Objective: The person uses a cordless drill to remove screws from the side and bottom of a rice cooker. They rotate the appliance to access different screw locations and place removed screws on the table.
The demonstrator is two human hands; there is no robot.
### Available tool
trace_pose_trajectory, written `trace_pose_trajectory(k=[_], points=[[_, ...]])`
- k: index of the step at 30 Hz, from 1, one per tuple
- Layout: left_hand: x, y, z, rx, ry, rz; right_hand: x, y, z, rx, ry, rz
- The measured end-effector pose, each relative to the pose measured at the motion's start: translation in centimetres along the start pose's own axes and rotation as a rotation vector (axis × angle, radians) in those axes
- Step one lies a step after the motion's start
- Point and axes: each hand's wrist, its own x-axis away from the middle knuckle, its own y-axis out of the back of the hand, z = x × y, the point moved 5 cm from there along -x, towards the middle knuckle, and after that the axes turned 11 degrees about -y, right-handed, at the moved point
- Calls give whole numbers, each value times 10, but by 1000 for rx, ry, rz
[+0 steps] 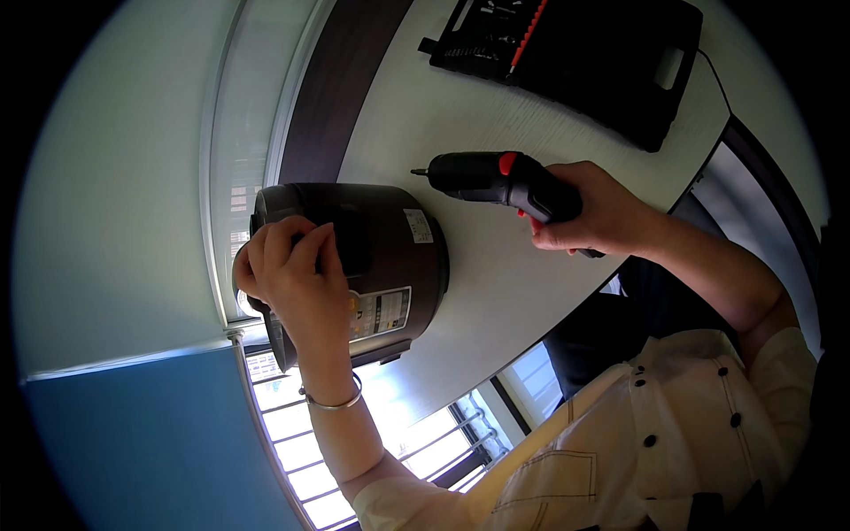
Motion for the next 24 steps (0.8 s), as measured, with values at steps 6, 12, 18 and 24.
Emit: trace_pose_trajectory(k=[6, 12, 18, 24], points=[[1, -1, -1, 5, 4, 13, 0, 2, 0, -6, -5, 1], [-2, 2, 0, 60, 42, 25, 1, 3, 0, -4, -10, -3], [-5, 3, 5, 166, 94, 76, 1, 2, 0, -12, -11, 11], [-6, 4, 6, 154, 136, 114, 2, 0, -1, -23, -21, 29]])
